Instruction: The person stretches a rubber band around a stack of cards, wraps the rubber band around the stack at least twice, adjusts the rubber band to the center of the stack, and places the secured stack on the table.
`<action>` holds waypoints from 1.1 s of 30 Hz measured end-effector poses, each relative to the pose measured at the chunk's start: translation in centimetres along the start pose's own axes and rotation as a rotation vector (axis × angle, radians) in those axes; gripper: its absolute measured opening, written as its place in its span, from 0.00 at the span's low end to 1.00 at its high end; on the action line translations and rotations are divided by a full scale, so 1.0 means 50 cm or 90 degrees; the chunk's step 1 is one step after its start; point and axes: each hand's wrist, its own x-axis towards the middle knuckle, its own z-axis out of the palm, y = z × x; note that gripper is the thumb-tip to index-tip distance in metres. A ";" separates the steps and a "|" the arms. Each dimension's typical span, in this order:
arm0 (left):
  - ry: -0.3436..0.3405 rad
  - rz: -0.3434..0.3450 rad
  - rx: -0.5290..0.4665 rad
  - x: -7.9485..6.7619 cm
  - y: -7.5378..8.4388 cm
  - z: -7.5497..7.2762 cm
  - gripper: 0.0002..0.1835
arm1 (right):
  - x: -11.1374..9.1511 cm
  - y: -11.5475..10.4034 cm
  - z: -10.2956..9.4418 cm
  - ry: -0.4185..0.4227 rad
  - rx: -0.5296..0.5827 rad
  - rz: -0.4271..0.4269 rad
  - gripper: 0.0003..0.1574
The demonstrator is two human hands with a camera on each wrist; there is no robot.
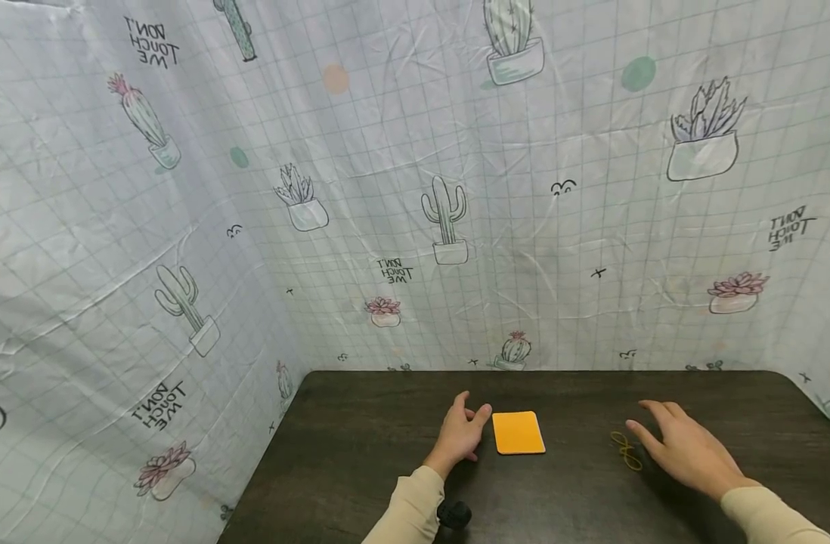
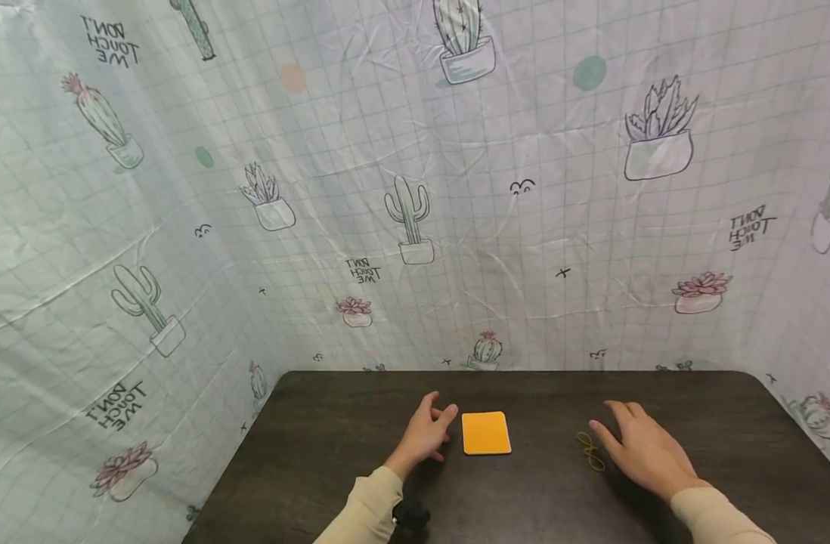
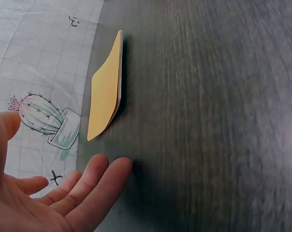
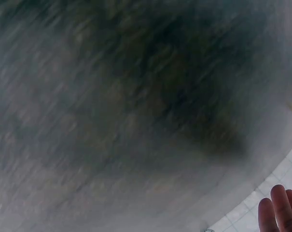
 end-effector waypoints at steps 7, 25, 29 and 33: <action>-0.005 -0.011 -0.010 0.001 0.000 0.019 0.39 | -0.001 -0.014 0.013 -0.005 0.004 0.001 0.41; 0.022 -0.028 0.081 0.018 -0.006 0.062 0.32 | 0.000 -0.046 0.047 -0.044 0.014 -0.002 0.37; 0.034 -0.025 0.134 0.019 -0.007 0.069 0.30 | -0.002 -0.051 0.054 -0.035 0.010 -0.011 0.32; 0.052 -0.015 0.200 0.020 -0.007 0.074 0.29 | -0.005 -0.054 0.060 -0.024 0.006 -0.036 0.21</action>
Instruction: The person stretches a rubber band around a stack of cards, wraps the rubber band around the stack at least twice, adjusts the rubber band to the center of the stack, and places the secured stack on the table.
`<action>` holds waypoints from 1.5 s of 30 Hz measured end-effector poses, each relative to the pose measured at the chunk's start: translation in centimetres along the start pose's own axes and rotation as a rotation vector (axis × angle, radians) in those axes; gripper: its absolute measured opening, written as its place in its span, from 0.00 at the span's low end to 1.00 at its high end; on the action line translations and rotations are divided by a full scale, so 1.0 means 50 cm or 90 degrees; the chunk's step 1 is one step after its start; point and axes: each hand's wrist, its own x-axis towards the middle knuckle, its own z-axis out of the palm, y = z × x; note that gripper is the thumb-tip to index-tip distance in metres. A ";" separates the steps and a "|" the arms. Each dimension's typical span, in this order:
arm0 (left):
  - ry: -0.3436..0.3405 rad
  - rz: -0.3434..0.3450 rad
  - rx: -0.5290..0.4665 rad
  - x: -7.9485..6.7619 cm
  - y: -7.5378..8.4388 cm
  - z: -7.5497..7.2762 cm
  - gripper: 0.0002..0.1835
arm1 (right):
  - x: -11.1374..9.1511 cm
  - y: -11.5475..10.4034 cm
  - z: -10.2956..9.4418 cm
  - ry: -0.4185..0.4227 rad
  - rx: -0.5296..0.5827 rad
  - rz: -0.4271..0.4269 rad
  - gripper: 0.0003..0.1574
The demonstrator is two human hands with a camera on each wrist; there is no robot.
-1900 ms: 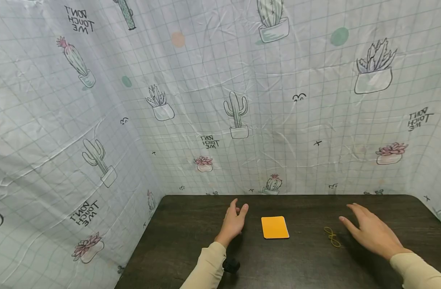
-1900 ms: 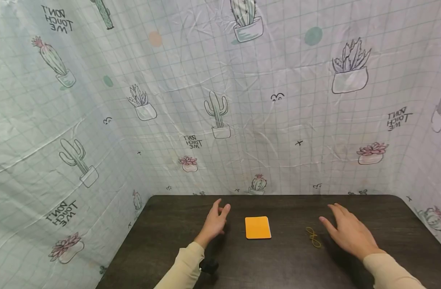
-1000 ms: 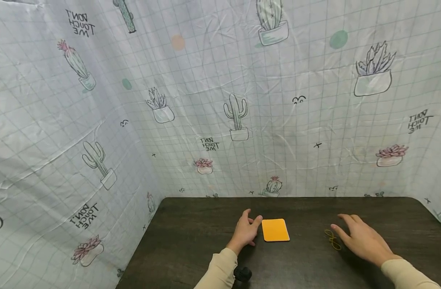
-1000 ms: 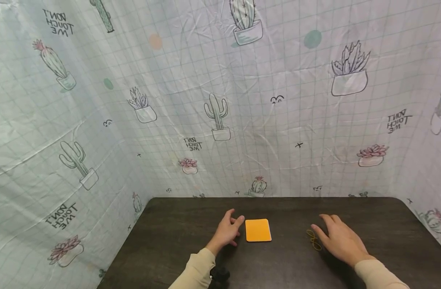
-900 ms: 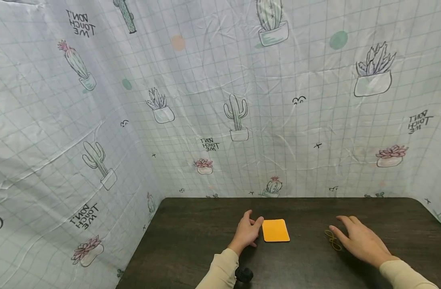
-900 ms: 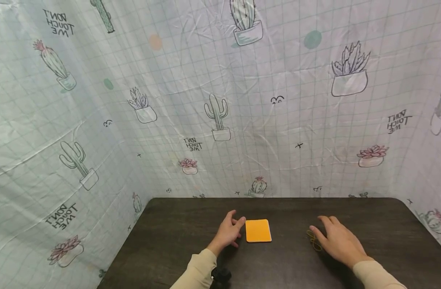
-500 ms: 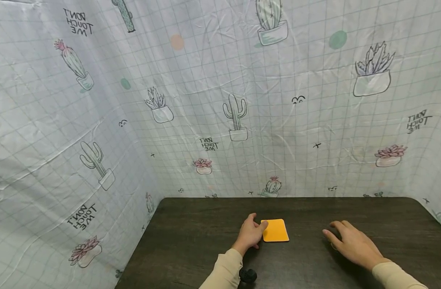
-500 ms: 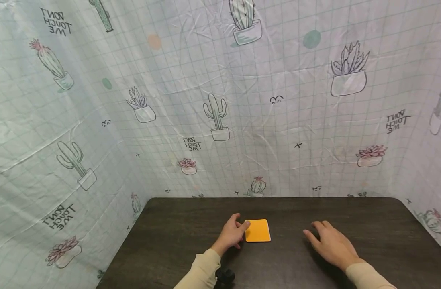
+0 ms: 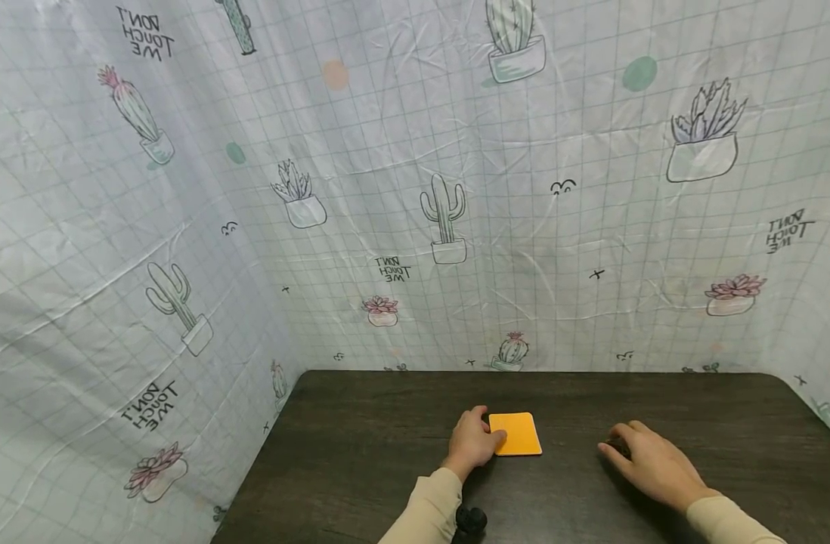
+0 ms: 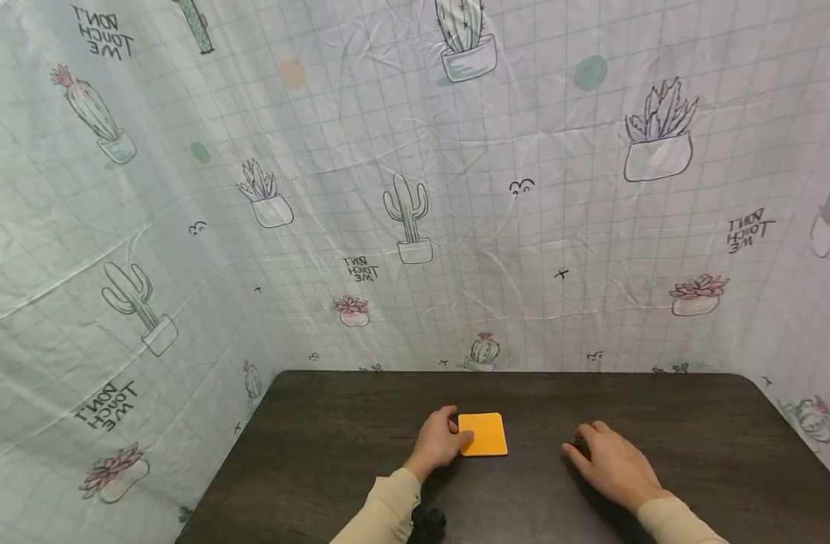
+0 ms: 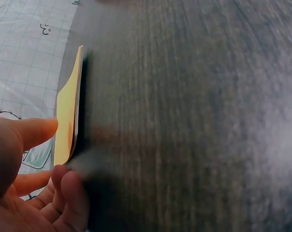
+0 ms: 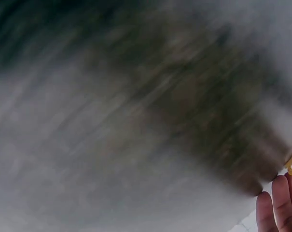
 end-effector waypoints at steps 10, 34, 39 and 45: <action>0.033 0.019 0.075 -0.005 0.008 0.001 0.28 | -0.002 -0.002 0.004 0.014 -0.027 -0.038 0.07; 0.092 0.046 0.006 -0.012 0.009 0.013 0.26 | 0.005 -0.002 -0.008 0.061 -0.019 -0.030 0.07; 0.088 0.052 -0.021 -0.019 0.013 0.014 0.27 | 0.007 -0.002 -0.014 0.095 -0.010 -0.033 0.10; 0.091 0.053 -0.053 -0.020 0.010 0.016 0.22 | 0.014 -0.009 -0.026 0.051 0.134 0.052 0.03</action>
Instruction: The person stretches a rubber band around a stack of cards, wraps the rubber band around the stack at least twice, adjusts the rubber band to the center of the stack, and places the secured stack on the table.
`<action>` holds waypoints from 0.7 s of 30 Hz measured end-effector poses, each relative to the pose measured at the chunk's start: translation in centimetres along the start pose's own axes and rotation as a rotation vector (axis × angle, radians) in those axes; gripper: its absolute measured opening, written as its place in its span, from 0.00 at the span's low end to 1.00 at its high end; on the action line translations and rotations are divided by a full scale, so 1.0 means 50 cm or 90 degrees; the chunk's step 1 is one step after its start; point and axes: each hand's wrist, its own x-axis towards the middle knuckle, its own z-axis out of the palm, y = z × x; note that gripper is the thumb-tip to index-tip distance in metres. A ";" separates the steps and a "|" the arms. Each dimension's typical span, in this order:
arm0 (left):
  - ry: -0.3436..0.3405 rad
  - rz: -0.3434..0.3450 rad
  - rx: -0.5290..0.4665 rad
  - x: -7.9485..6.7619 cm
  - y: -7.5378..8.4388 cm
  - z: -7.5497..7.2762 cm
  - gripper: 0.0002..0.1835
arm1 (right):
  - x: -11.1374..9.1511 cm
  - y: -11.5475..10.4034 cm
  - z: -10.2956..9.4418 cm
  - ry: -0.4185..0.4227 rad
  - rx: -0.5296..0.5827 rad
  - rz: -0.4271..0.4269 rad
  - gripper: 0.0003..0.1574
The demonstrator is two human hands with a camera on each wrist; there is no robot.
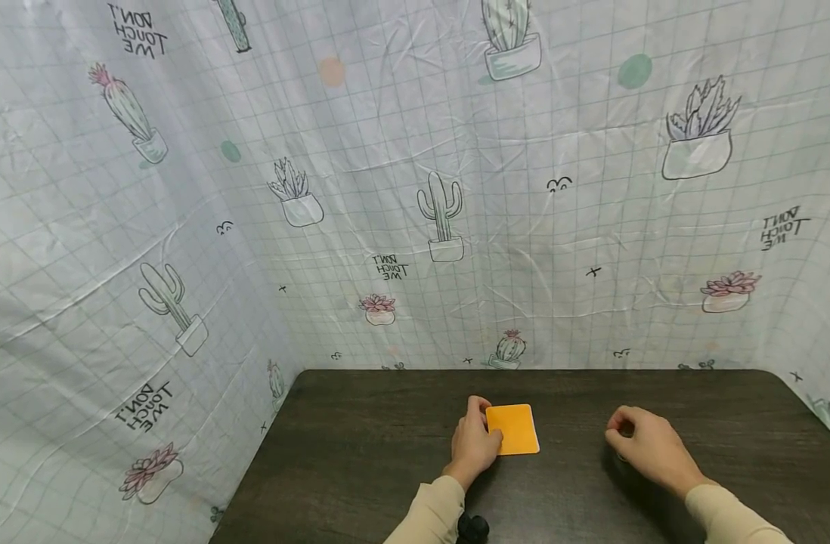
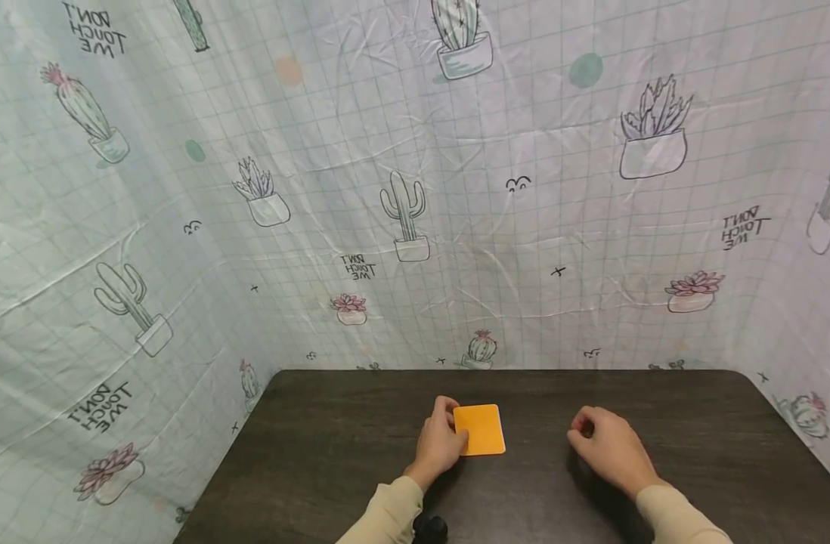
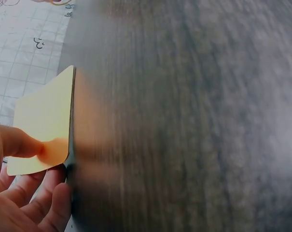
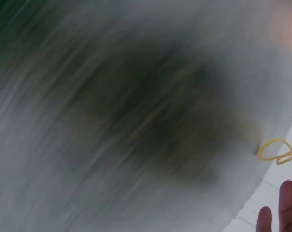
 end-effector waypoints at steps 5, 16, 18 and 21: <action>0.008 0.011 -0.029 0.004 -0.007 -0.004 0.20 | 0.004 -0.013 -0.010 -0.005 0.120 0.074 0.09; -0.002 0.034 -0.180 0.007 0.001 -0.019 0.19 | 0.019 -0.034 -0.034 -0.076 0.430 0.170 0.21; -0.004 0.045 -0.215 0.008 0.003 -0.023 0.17 | 0.021 -0.040 -0.041 -0.108 0.506 0.178 0.21; -0.013 0.054 -0.242 0.007 0.007 -0.030 0.15 | 0.026 -0.044 -0.053 -0.163 0.636 0.178 0.17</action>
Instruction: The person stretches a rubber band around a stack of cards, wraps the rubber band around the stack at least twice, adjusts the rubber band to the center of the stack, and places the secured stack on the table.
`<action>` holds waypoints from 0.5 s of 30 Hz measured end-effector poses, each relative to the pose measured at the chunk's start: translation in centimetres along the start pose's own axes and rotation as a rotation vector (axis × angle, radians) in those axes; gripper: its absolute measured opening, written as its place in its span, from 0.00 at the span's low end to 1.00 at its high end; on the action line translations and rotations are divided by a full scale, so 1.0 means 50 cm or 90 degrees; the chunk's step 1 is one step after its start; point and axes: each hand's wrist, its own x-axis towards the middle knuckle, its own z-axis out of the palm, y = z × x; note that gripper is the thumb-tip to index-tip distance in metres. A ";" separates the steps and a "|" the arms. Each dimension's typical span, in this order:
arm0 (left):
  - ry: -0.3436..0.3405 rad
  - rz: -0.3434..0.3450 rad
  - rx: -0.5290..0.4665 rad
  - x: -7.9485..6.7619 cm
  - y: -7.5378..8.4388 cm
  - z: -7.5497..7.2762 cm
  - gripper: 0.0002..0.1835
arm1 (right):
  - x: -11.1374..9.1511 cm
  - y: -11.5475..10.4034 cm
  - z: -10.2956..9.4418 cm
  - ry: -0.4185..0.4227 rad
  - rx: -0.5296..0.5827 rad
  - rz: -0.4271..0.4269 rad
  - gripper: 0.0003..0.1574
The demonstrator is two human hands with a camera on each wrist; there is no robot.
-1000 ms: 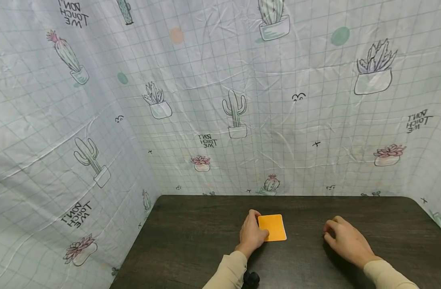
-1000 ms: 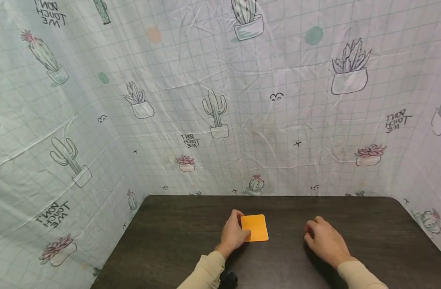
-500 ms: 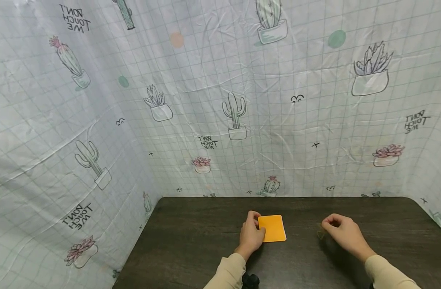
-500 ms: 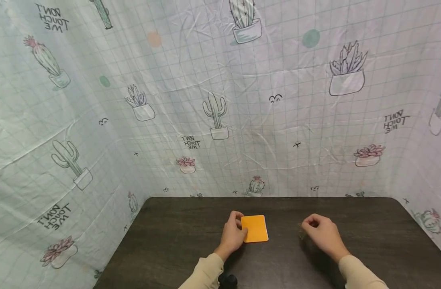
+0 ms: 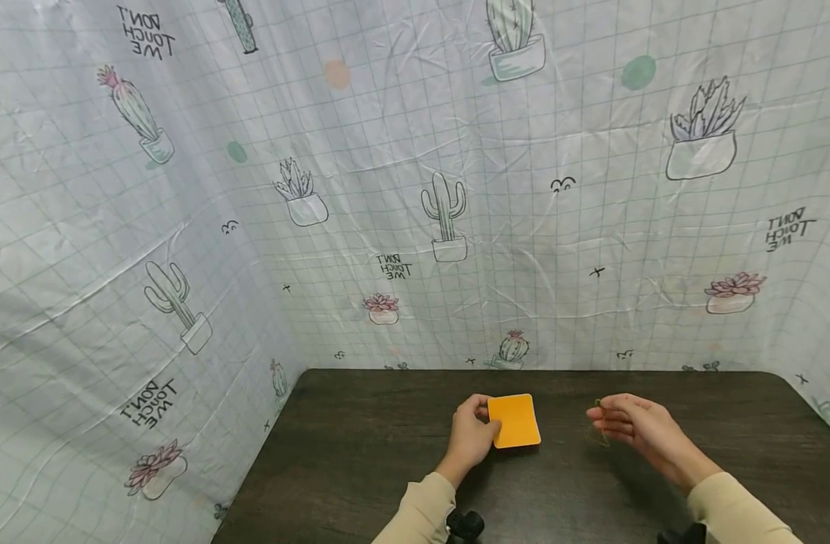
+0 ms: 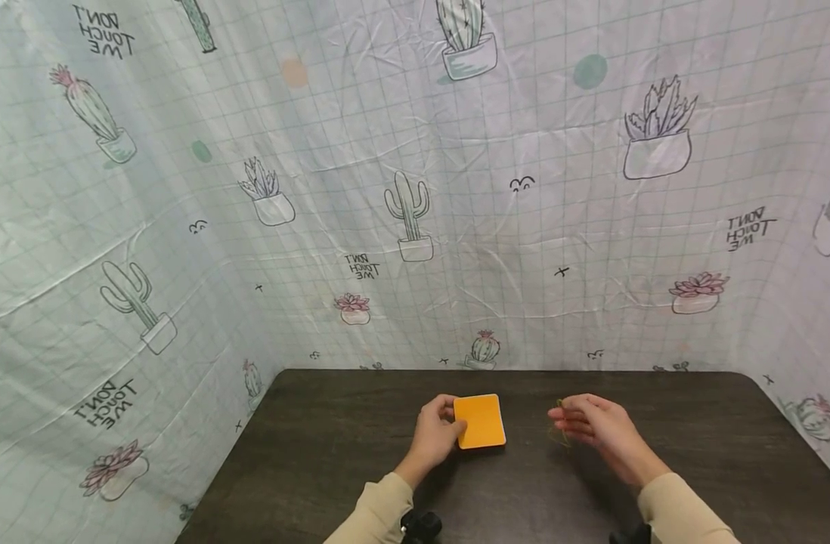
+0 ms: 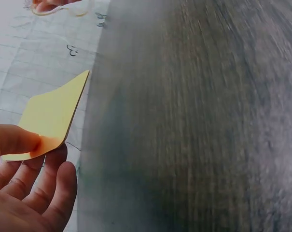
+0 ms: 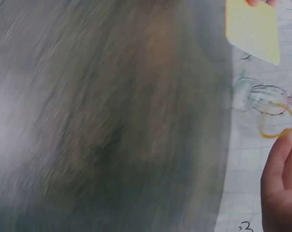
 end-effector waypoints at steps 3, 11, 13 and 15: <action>-0.016 -0.006 -0.021 -0.003 0.009 -0.007 0.14 | -0.002 -0.013 -0.003 -0.085 0.151 -0.009 0.16; -0.054 -0.034 -0.075 -0.014 0.045 -0.037 0.11 | -0.007 -0.048 0.013 -0.336 0.485 -0.039 0.32; -0.057 -0.038 -0.082 -0.015 0.053 -0.044 0.11 | -0.007 -0.058 0.018 -0.370 0.497 -0.048 0.34; -0.059 -0.042 -0.086 -0.015 0.061 -0.051 0.11 | -0.007 -0.066 0.023 -0.389 0.499 -0.063 0.35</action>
